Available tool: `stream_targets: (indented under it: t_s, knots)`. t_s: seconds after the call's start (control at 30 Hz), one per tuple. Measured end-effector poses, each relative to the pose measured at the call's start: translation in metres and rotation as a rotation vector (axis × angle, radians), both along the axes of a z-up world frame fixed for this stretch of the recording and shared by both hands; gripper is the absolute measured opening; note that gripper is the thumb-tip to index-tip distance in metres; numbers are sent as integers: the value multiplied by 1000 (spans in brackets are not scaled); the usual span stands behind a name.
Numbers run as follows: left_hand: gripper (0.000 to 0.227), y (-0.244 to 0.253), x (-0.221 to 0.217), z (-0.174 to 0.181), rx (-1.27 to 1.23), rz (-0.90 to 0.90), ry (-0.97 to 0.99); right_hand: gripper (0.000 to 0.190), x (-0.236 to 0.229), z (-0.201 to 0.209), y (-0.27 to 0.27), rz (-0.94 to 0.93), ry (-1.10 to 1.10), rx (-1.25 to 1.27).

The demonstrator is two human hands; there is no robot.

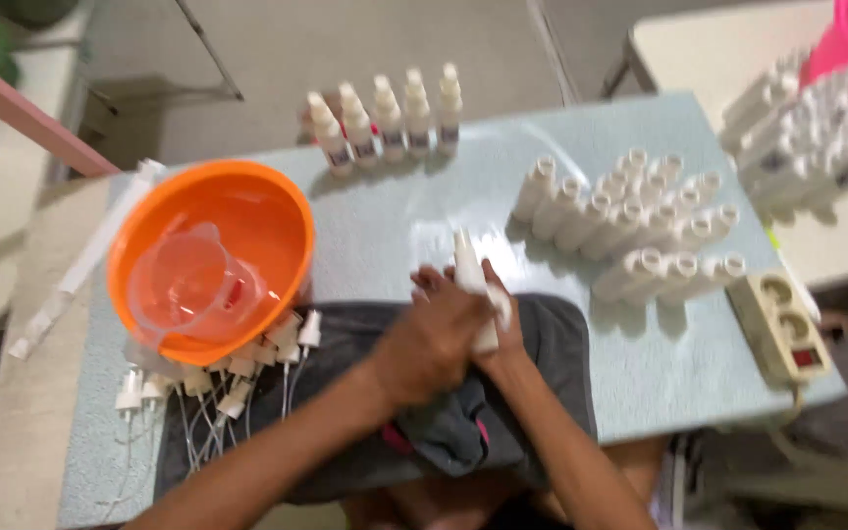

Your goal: Wiping down plastic bottles and assembling spray pump heads onto them at a work table.

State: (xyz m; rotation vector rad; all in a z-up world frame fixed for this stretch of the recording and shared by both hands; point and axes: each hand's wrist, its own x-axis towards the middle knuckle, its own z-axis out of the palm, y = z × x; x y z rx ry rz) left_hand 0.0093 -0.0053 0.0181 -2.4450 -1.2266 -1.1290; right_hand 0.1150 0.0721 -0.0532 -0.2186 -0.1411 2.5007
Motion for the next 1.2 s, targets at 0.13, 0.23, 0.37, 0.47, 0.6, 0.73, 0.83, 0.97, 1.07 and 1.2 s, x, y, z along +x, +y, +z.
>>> stream_targets:
  t_s: [0.13, 0.23, 0.37, 0.47, 0.6, 0.73, 0.83, 0.97, 1.07, 1.2]
  knots:
    - [17, -18, 19, -25, 102, -85, 165, 66, 5, -44, 14, 116, 56, -56]
    - [13, -24, 15, -22, 80, -105, 258, 57, 1, -47, 24, 0, 49, -187]
    - [15, -25, 7, -7, 107, -88, 334, 59, 1, -43, 23, 46, 139, -137]
    - [11, -25, 12, -10, 118, -59, 335, 59, 10, -66, 32, 116, 173, -95]
    - [11, -24, 7, -5, 96, 2, 352, 42, 8, -56, 27, -15, 135, -143]
    - [10, -13, -5, -20, 54, 31, 309, 33, 4, -74, 37, -112, 35, -146]
    - [11, -9, -11, -43, 8, 39, 294, 26, 6, -87, 44, -151, -43, -94]
    - [8, -9, -38, -53, -66, 181, 318, 26, 12, -56, 40, -180, -165, 43]
    - [10, -11, -51, -4, -184, 253, 122, 40, 16, -25, 26, -218, -364, 249]
    - [26, -8, -27, 14, -264, 186, -133, 53, -3, -2, 1, -206, -528, 616]
